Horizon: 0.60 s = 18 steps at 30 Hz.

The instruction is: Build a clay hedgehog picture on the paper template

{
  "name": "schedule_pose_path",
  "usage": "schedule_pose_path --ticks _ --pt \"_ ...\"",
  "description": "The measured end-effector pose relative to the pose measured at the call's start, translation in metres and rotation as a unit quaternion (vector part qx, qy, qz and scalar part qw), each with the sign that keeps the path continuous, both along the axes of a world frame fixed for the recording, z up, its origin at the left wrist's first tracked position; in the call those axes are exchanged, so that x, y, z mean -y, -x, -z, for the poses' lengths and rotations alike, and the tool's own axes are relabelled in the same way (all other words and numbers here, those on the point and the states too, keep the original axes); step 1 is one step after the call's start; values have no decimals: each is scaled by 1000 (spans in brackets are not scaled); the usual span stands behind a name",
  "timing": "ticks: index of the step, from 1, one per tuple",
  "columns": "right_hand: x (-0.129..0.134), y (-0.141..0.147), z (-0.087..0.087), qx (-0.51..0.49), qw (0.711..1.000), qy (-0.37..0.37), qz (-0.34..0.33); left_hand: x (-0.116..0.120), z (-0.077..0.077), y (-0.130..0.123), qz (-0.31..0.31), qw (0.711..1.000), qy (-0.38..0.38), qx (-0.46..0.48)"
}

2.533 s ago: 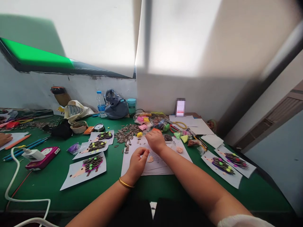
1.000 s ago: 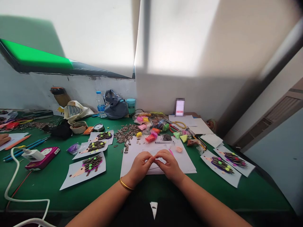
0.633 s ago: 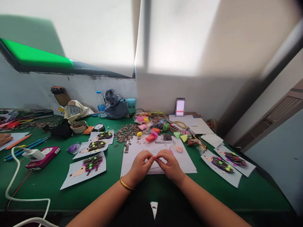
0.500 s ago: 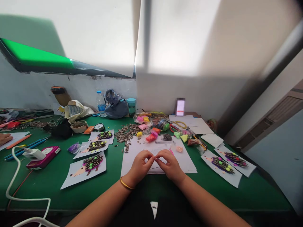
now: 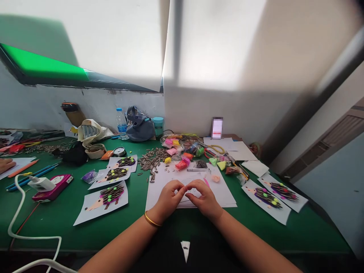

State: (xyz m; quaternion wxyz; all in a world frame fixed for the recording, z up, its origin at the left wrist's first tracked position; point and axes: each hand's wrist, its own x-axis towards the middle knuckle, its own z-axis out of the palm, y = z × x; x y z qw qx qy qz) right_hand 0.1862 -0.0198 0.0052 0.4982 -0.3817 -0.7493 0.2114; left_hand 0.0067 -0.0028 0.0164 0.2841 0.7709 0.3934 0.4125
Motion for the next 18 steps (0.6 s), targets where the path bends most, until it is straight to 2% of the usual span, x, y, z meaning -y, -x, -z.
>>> schedule_pose_path --ticks 12,18 --pt "0 0 0 2 1000 6 2 -2 5 1 1 1000 5 3" --pt "1 0 -2 -15 1000 1 6 -2 4 1 26 1000 16 7"
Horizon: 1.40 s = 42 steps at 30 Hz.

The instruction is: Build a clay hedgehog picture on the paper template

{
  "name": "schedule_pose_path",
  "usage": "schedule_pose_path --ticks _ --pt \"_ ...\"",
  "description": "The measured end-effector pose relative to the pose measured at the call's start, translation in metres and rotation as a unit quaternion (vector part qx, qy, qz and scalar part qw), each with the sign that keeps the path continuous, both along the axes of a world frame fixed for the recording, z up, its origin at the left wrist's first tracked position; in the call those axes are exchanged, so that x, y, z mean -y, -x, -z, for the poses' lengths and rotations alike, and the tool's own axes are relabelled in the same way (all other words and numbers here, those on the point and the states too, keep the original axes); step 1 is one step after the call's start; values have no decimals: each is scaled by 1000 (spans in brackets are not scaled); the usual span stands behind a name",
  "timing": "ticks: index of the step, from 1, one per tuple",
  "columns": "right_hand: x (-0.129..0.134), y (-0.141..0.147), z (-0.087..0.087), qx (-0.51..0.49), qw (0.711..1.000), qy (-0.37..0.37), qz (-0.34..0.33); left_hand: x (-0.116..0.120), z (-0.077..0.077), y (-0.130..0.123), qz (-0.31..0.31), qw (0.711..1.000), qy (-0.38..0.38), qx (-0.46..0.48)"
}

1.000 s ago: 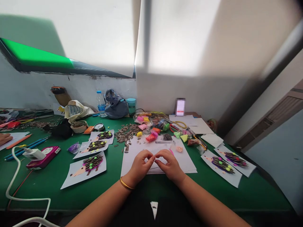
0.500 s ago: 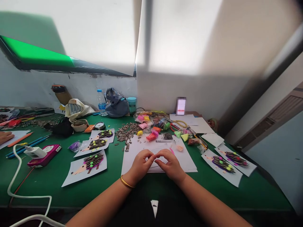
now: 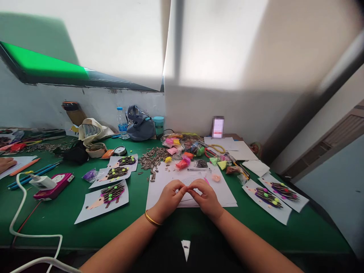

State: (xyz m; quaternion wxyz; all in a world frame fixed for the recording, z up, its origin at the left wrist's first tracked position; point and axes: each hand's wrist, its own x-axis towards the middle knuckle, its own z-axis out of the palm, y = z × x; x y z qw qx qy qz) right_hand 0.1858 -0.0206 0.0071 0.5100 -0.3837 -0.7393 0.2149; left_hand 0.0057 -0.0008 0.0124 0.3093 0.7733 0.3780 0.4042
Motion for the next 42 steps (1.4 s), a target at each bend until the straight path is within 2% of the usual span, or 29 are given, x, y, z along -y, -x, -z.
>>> schedule_pose_path --ticks 5,17,23,28,31,34,38,42 --pt "1 0 -2 -1 1000 -2 2 1 -3 0 12 1000 10 25" --pt "-1 1 3 12 1000 -16 8 -1 -3 -1 -40 999 0 19" --pt "-4 -9 4 24 997 -31 62 -13 1 9 -99 994 -26 23" --pt "-8 -35 9 160 974 -29 156 -21 3 21 -123 992 -30 11" --pt "-5 -50 16 239 951 -12 196 -17 2 20 -114 992 -42 -37" --pt "0 -57 20 280 937 2 211 -7 -1 14 -72 984 -86 -140" --pt "3 -53 21 286 935 0 208 4 -2 5 -33 955 -137 -259" --pt "6 -45 18 276 943 -16 183 6 1 2 -33 940 -139 -310"
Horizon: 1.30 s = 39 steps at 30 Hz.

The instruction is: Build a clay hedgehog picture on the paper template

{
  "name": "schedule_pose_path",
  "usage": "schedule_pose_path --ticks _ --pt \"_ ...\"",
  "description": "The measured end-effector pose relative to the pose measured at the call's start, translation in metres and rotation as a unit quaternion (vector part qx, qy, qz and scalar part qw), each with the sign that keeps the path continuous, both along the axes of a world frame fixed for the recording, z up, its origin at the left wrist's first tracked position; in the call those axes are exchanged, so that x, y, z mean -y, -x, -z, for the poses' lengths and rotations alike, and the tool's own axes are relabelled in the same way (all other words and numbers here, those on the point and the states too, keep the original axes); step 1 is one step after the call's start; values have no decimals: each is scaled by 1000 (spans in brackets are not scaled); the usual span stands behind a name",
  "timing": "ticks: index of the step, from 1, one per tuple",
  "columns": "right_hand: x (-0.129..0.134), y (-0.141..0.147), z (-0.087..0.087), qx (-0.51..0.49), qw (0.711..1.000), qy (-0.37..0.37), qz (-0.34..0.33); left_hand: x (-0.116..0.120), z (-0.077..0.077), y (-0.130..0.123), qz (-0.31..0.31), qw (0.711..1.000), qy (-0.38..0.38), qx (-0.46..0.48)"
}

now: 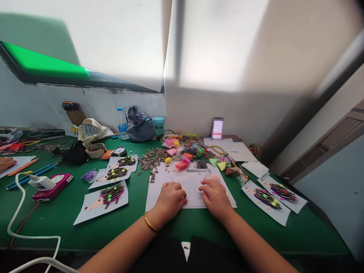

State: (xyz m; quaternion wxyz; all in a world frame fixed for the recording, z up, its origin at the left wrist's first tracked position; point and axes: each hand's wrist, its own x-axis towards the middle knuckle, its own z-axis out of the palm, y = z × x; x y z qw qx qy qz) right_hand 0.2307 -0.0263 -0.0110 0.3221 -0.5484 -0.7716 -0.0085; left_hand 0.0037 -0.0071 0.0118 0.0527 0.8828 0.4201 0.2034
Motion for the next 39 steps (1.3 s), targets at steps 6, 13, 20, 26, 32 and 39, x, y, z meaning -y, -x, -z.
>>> schedule_pose_path --ticks 6,13,20,26,32,39 --pt "10 12 -6 9 998 -5 -58 3 -1 10 -6 1000 1 -28" --pt "18 26 -10 52 989 2 -136 23 -2 17 35 992 -67 -105" --pt "19 27 -6 81 985 13 -154 26 -1 23 35 995 -41 -88" --pt "19 29 -6 85 986 8 -144 29 -1 29 36 995 -56 -80" --pt "18 28 -4 81 986 0 -147 31 -5 35 31 996 -72 -44" --pt "16 36 -7 104 981 5 -163 31 -3 31 50 997 -51 -13"
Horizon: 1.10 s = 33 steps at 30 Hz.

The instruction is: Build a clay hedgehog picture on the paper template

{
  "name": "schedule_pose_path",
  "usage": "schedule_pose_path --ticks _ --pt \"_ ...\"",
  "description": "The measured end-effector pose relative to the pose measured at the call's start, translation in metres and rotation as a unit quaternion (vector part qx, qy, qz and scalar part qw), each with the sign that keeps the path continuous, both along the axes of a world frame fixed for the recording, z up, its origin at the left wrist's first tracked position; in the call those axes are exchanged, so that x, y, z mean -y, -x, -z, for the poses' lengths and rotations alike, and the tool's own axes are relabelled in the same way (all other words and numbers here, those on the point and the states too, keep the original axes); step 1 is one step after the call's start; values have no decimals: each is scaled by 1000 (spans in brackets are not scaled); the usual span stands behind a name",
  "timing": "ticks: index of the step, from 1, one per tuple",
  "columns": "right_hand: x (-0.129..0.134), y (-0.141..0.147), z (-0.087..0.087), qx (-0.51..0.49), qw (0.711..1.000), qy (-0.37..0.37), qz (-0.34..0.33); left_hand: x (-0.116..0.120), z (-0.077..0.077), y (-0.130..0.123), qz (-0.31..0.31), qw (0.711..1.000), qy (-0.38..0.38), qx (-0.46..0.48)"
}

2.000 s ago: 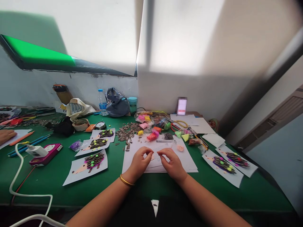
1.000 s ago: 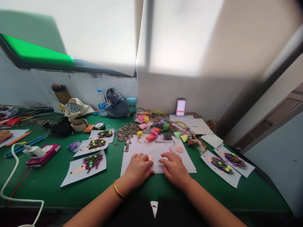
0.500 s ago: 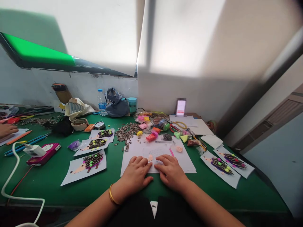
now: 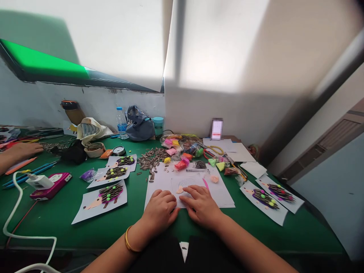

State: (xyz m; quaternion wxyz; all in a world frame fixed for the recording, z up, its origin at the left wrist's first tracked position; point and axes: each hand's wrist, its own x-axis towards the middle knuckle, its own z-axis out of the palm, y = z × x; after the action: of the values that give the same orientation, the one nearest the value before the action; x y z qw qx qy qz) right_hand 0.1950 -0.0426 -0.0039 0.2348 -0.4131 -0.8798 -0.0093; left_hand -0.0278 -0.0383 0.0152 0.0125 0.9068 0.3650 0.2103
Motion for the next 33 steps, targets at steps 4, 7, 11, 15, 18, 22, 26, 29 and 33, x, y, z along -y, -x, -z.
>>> schedule_pose_path --ticks 4,7,11,15,18,22,26,29,33 --pt "-1 -2 -2 -7 1000 -5 10 0 2 -3 -4 1000 -2 16" --pt "-1 -6 -2 -20 1000 -10 20 0 4 -5 -6 1000 -11 2" --pt "-2 -4 -2 -4 1000 -1 7 -1 9 -8 -22 998 -36 -42" --pt "-3 -1 -2 -7 1000 2 15 -1 13 -9 -27 998 -46 -40" --pt "-3 -3 -2 -17 1000 4 21 -2 15 -9 -26 998 -44 -32" --pt "-4 -4 -1 -26 1000 12 12 -2 15 -9 -31 998 -42 -33" --pt "-5 -5 -1 -59 998 4 33 -2 14 -9 -31 998 -39 -36" --pt "-5 -5 -1 -46 999 7 28 -2 14 -10 -34 998 -37 -49" --pt "-4 -6 1 -15 1000 15 15 -2 15 -9 -36 997 -39 -48"
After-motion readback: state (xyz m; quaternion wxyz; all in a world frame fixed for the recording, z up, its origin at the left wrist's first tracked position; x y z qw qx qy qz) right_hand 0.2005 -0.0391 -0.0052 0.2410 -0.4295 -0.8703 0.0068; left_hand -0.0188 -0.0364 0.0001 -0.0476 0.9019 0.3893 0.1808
